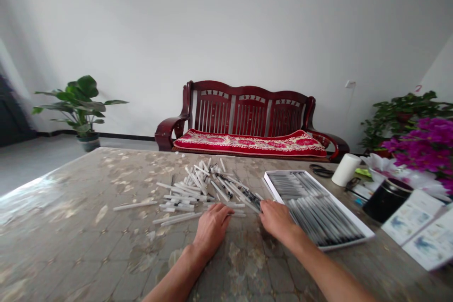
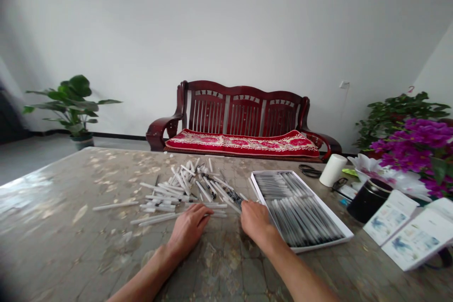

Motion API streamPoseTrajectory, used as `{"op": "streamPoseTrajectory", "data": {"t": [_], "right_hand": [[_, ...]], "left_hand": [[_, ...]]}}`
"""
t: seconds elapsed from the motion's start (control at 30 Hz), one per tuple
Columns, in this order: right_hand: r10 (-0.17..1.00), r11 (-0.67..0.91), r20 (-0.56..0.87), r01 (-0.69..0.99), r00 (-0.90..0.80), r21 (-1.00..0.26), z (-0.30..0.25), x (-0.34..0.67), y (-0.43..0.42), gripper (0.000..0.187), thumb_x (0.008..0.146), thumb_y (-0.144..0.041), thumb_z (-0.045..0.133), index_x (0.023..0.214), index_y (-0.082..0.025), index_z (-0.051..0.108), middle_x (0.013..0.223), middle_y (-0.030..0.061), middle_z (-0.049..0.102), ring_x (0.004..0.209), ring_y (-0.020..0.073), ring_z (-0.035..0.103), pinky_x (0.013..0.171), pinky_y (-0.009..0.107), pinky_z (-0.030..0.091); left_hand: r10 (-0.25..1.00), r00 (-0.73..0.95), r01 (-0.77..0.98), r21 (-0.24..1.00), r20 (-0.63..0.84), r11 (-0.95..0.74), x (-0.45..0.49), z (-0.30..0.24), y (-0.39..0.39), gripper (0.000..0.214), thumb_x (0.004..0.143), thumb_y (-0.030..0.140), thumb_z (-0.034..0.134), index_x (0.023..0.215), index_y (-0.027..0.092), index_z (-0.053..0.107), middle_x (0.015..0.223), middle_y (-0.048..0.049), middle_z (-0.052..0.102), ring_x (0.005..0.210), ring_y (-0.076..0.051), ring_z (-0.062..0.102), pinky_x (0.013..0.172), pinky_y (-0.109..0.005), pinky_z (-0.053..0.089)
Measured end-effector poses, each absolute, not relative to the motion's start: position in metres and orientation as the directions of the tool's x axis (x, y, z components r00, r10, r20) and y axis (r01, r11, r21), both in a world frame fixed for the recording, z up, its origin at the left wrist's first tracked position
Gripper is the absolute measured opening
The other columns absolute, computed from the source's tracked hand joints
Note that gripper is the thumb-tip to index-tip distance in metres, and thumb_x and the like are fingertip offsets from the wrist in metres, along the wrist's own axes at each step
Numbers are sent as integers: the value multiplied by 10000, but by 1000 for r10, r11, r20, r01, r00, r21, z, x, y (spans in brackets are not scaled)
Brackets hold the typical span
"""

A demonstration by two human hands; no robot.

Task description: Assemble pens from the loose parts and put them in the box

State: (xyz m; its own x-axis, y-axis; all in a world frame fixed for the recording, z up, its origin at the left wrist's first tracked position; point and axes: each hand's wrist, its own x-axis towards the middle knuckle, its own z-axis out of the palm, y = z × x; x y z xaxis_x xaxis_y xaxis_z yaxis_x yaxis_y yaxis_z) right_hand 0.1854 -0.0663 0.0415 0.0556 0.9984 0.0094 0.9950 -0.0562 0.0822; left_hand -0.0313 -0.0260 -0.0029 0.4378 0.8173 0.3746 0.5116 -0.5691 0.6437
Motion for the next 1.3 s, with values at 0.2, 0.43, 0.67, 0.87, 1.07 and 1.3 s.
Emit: {"op": "streamPoseTrajectory", "data": {"t": [0.2, 0.43, 0.67, 0.87, 1.07, 1.3], "right_hand": [[989, -103, 79, 975, 121, -199, 47, 160, -79, 133, 818, -238, 556, 838, -221, 686, 851, 51, 742, 829, 204, 685, 639, 246, 387], [995, 29, 102, 888, 20, -459, 40, 136, -78, 155, 840, -312, 563, 832, -226, 691, 839, 21, 739, 793, 161, 669, 641, 225, 377], [967, -248, 34, 965, 251, -80, 34, 201, -52, 160, 838, -285, 591, 894, -176, 694, 912, 103, 732, 831, 204, 672, 601, 251, 364], [970, -242, -32, 970, 243, 15, 29, 208, -49, 186, 838, -217, 556, 921, -157, 711, 971, 153, 724, 890, 252, 685, 642, 274, 416], [969, -248, -5, 968, 249, 41, 33, 204, -54, 212, 821, -164, 523, 905, -129, 714, 966, 192, 719, 896, 288, 691, 674, 309, 445], [968, -186, 169, 982, 187, -20, 45, 191, -69, 171, 880, -218, 500, 905, -181, 665, 874, 123, 723, 859, 258, 677, 688, 301, 423]], "left_hand": [[864, 435, 204, 907, 253, -368, -12, -12, -38, 203, 807, 247, 580, 932, 256, 740, 807, -28, 739, 746, -203, 661, 692, -261, 461], [945, 327, -71, 996, -26, 52, -6, -12, -29, 254, 764, 403, 630, 685, 163, 660, 611, -10, 631, 561, -140, 564, 510, -220, 424], [938, 256, -356, 879, -234, 316, -11, -9, -20, 279, 692, 384, 762, 747, 138, 642, 684, -17, 646, 583, -100, 584, 558, -209, 503], [924, 262, -485, 789, -280, 377, -15, -4, -20, 121, 788, 216, 708, 799, 133, 621, 799, -73, 695, 650, -119, 655, 654, -254, 567], [907, 265, -523, 742, -328, 421, -17, -4, -18, 92, 860, 214, 621, 842, 146, 562, 848, -87, 712, 703, -165, 706, 719, -334, 591], [901, 210, -605, 673, -380, 425, -17, -5, -13, 61, 885, 168, 572, 872, 168, 513, 816, -49, 700, 704, -187, 724, 742, -398, 597]]}}
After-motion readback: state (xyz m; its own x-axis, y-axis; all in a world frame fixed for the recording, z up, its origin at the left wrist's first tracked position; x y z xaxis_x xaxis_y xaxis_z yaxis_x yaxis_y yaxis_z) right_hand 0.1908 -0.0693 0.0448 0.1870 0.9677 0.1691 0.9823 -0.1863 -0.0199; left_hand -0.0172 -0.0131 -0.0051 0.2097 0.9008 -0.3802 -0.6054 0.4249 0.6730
